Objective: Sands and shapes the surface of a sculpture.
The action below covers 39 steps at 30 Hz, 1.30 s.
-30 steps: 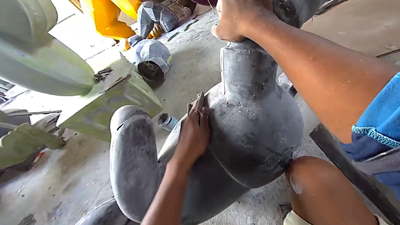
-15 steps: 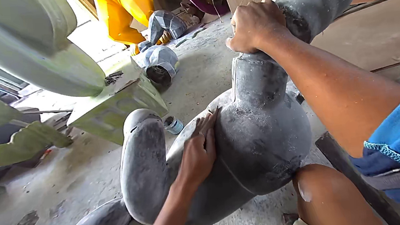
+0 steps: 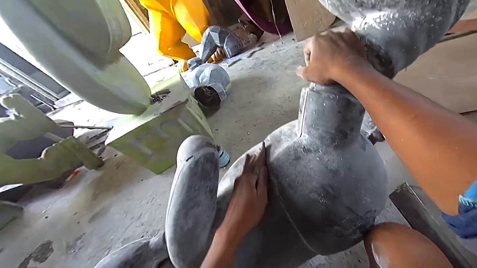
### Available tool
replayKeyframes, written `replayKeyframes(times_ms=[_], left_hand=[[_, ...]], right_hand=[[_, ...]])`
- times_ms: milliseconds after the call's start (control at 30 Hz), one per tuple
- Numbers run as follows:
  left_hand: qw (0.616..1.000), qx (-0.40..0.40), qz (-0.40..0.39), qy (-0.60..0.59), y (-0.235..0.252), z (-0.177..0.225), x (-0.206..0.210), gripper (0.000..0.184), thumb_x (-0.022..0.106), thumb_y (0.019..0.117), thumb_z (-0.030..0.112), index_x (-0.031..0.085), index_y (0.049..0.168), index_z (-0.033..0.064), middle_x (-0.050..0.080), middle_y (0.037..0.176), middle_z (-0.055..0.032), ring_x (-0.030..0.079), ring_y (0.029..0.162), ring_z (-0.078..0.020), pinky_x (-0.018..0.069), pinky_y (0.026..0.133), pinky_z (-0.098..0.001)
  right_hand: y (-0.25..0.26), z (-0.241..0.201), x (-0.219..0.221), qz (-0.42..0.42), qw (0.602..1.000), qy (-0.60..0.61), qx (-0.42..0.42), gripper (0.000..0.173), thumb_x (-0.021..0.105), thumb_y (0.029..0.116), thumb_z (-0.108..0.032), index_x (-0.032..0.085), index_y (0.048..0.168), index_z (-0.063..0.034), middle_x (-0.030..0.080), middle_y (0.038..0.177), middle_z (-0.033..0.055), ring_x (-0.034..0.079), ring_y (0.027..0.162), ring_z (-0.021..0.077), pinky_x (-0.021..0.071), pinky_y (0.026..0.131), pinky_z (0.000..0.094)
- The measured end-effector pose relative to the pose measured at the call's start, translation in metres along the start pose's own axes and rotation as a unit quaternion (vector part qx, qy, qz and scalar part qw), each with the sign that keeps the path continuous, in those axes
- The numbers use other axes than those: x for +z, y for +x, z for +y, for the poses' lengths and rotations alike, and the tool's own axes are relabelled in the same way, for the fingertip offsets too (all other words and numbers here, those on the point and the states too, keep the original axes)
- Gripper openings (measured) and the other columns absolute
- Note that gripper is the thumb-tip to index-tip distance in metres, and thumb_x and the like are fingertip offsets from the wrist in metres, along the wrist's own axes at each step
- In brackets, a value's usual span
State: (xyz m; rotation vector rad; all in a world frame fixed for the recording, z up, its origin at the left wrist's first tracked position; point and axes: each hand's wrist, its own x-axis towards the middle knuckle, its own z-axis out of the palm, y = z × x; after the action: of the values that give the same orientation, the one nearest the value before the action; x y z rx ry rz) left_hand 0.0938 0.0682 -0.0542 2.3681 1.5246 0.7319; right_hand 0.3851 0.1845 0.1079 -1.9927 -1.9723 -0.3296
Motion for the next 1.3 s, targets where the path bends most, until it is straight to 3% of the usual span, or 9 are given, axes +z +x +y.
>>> replayKeyframes(times_ms=[100,233,367,500,633,867,1133,1233,1300], left_hand=[[0.997,0.030,0.036,-0.064,-0.027,0.000,-0.004,0.048,0.033,0.1114,0.039,0.061,0.143,0.0153,0.065,0.141,0.0023,0.055,0.135,-0.0057,0.0470,0.114,-0.0329],[0.972,0.070,0.170,-0.144,-0.016,0.002,-0.038,0.043,0.036,0.1119,0.037,0.065,0.135,0.0144,0.072,0.125,0.0041,0.067,0.116,-0.0052,0.0571,0.099,-0.0302],[0.965,0.104,0.202,-0.133,0.019,-0.004,-0.080,0.042,0.034,0.1118,0.036,0.058,0.144,0.0233,0.055,0.149,0.0088,0.056,0.133,-0.0079,0.0534,0.108,-0.0341],[0.965,0.159,0.195,-0.072,0.050,-0.007,-0.096,0.039,0.039,0.1094,0.037,0.070,0.115,0.0137,0.048,0.154,0.0031,0.051,0.136,-0.0111,0.0505,0.109,-0.0354],[0.965,0.200,0.172,-0.011,0.061,-0.009,-0.102,0.042,0.039,0.1094,0.041,0.071,0.113,0.0140,0.046,0.156,0.0015,0.043,0.144,-0.0150,0.0442,0.114,-0.0377],[0.987,0.088,0.096,0.089,0.056,-0.054,-0.116,0.050,0.030,0.1089,0.053,0.072,0.114,0.0256,0.065,0.130,0.0123,0.062,0.119,-0.0055,0.0514,0.102,-0.0445],[0.981,0.126,0.096,0.111,0.055,-0.058,-0.111,0.053,0.031,0.1090,0.052,0.074,0.094,0.0246,0.070,0.114,0.0133,0.062,0.115,-0.0060,0.0473,0.102,-0.0449],[0.977,0.156,0.110,0.095,0.054,-0.062,-0.111,0.053,0.034,0.1094,0.048,0.071,0.082,0.0208,0.071,0.101,0.0092,0.064,0.111,-0.0076,0.0486,0.102,-0.0442],[0.976,0.163,0.115,0.086,0.056,-0.064,-0.111,0.053,0.036,0.1084,0.051,0.072,0.081,0.0237,0.072,0.098,0.0121,0.064,0.112,-0.0049,0.0485,0.104,-0.0417]], right_hand=[[0.002,0.002,0.004,0.009,1.000,-0.010,-0.009,0.050,0.053,0.0894,-0.061,0.068,0.083,-0.0134,0.070,0.083,0.0148,0.068,0.087,0.0355,0.0462,0.081,0.0594],[0.005,0.005,0.006,0.011,1.000,-0.019,-0.012,0.048,0.052,0.0907,-0.061,0.066,0.078,-0.0167,0.068,0.078,0.0117,0.067,0.082,0.0335,0.0465,0.077,0.0587],[0.001,0.007,0.004,0.027,0.999,0.014,-0.023,0.044,0.053,0.0942,-0.060,0.068,0.084,-0.0205,0.067,0.076,0.0096,0.067,0.079,0.0333,0.0474,0.071,0.0597],[-0.008,0.009,0.009,0.116,0.980,0.145,-0.068,0.041,0.053,0.0936,-0.060,0.066,0.084,-0.0224,0.063,0.069,0.0004,0.063,0.065,0.0227,0.0466,0.054,0.0537],[-0.025,-0.016,0.012,0.112,0.955,0.226,-0.154,0.040,0.053,0.0972,-0.057,0.071,0.106,-0.0219,0.074,0.094,-0.0051,0.073,0.087,0.0113,0.0616,0.074,0.0428],[-0.026,-0.050,0.016,-0.045,0.981,0.134,-0.136,0.070,0.034,0.0935,-0.082,0.070,0.122,-0.0293,0.070,0.113,0.0033,0.067,0.106,0.0249,0.0542,0.085,0.0571],[-0.068,-0.142,0.015,-0.136,0.927,0.258,-0.235,0.064,0.067,0.0902,-0.063,0.058,0.144,-0.0297,0.057,0.137,0.0038,0.062,0.115,0.0210,0.0560,0.092,0.0492],[-0.071,-0.163,0.034,-0.158,0.912,0.277,-0.260,0.060,0.074,0.0920,-0.047,0.058,0.145,-0.0233,0.066,0.126,0.0043,0.066,0.111,0.0188,0.0573,0.092,0.0479],[-0.069,-0.162,0.044,-0.156,0.914,0.279,-0.251,0.041,0.072,0.0951,-0.042,0.066,0.130,-0.0224,0.073,0.108,0.0015,0.071,0.098,0.0166,0.0599,0.083,0.0480]])
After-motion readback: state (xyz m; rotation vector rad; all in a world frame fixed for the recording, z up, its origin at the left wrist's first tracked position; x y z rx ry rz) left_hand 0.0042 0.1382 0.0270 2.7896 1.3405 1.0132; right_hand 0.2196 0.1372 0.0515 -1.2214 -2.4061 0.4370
